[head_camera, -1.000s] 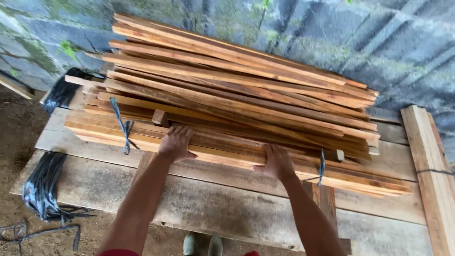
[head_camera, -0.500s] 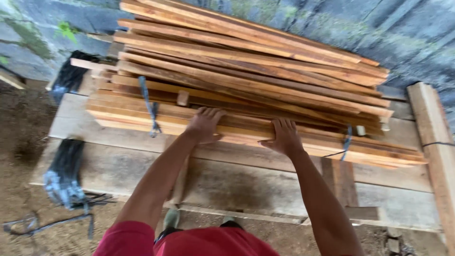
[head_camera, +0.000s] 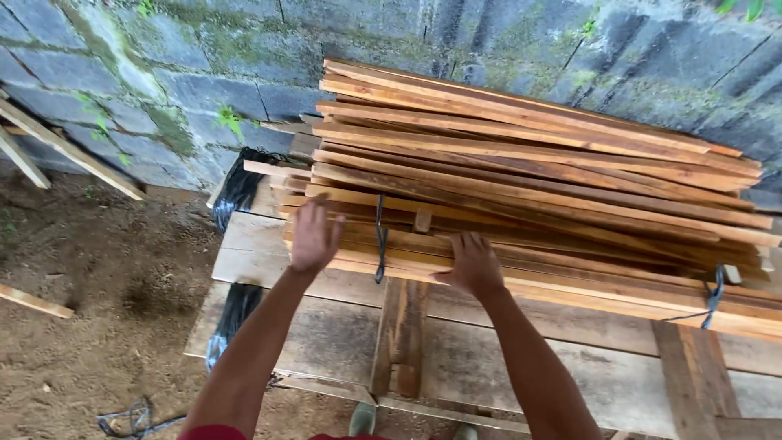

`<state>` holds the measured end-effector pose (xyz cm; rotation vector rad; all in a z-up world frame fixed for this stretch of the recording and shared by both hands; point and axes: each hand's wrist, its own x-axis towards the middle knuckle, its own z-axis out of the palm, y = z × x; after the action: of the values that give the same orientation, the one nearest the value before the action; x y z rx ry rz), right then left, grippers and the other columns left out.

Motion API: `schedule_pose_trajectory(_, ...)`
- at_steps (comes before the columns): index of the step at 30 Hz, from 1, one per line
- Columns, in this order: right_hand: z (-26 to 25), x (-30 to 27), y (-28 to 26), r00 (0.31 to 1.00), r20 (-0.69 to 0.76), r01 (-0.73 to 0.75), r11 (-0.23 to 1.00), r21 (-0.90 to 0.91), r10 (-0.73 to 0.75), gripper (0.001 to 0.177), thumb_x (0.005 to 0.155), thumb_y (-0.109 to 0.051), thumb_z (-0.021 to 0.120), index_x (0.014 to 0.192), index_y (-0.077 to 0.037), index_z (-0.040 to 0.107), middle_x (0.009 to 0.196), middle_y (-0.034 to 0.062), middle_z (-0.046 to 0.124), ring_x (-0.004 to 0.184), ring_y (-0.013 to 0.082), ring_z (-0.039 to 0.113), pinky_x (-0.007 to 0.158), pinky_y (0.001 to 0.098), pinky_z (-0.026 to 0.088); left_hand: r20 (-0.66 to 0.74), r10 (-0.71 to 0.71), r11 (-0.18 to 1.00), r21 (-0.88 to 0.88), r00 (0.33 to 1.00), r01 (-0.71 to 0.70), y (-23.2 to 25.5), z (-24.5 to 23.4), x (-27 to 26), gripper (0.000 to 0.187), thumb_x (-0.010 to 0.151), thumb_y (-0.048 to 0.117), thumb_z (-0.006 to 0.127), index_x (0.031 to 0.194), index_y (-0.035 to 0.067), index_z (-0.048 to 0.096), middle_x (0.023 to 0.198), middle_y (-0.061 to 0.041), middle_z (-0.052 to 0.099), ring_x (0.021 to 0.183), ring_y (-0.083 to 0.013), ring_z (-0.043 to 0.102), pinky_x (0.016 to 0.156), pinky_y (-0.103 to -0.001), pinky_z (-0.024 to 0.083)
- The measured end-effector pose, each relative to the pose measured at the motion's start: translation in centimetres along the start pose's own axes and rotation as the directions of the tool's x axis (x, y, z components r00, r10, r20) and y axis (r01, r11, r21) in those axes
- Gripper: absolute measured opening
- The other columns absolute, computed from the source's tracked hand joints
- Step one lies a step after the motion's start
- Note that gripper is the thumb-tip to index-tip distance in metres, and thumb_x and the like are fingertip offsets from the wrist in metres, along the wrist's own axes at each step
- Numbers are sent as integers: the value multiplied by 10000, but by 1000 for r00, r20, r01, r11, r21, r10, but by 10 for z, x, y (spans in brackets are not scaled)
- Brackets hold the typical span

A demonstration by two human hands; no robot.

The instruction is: Organizing and bundling thin wooden slats using plastic ties.

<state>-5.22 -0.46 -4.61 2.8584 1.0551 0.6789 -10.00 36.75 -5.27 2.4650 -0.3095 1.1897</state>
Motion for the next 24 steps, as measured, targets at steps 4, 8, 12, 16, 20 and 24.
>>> schedule_pose_trajectory(4, -3, -4, -7, 995, -98, 14, 1000, -15, -16, 919, 477, -737, 851, 1124, -123, 632, 951, 96, 635, 967, 292, 663, 896, 430, 529, 154, -378, 912, 235, 913, 337, -68, -1, -41, 401, 1010, 573, 499, 1181, 228, 611, 1157, -56, 648, 1034, -327, 666, 918, -515, 498)
schedule_pose_trajectory(8, 11, -10, -8, 991, -133, -23, 994, -108, 8, 927, 490, -747, 842, 1167, -146, 646, 981, 83, 662, 1013, 268, 681, 931, 415, 537, 191, -524, 839, 281, 830, 466, -58, -8, -38, 395, 964, 632, 516, 901, 254, 609, 967, 1, 614, 731, -353, 734, 637, -499, 587)
schedule_pose_trajectory(12, -7, -3, -18, 997, -54, -66, 994, -88, 62, 1004, 464, -799, 789, 1224, -163, 627, 1121, 58, 672, 1121, 249, 659, 1015, 438, 528, 220, -541, 841, 150, 811, 520, -58, -15, -33, 378, 951, 532, 599, 913, 158, 632, 997, -110, 627, 798, -463, 717, 714, -588, 583)
schedule_pose_trajectory(16, -39, 26, -59, 997, 3, -72, 938, 340, 76, 1032, 645, -663, 837, 1457, -141, 472, 1376, 145, 503, 1362, 379, 469, 1157, 546, 381, 281, -707, 516, -423, 649, 745, -60, -27, -27, 283, 1008, 389, 494, 1069, 191, 685, 1101, -74, 669, 1135, -343, 641, 1002, -489, 456)
schedule_pose_trajectory(20, -13, 84, -116, 972, -95, 236, 902, 362, -216, 860, 842, -618, 737, 1486, -128, 447, 1403, 147, 490, 1414, 387, 431, 1196, 534, 328, 449, -753, 32, -705, 481, 708, -81, -12, -43, 442, 961, 419, 404, 1141, 192, 738, 1179, -57, 666, 1214, -299, 564, 1089, -464, 400)
schedule_pose_trajectory(24, 13, 121, -170, 969, -21, 239, 915, 325, -246, 1028, 727, -502, 887, 1511, -46, 404, 1421, 227, 471, 1403, 431, 435, 1177, 567, 347, 559, -761, -243, -716, 329, 655, -86, 21, -70, 463, 941, 489, 437, 1224, 253, 717, 1179, -17, 681, 1151, -273, 609, 1048, -473, 463)
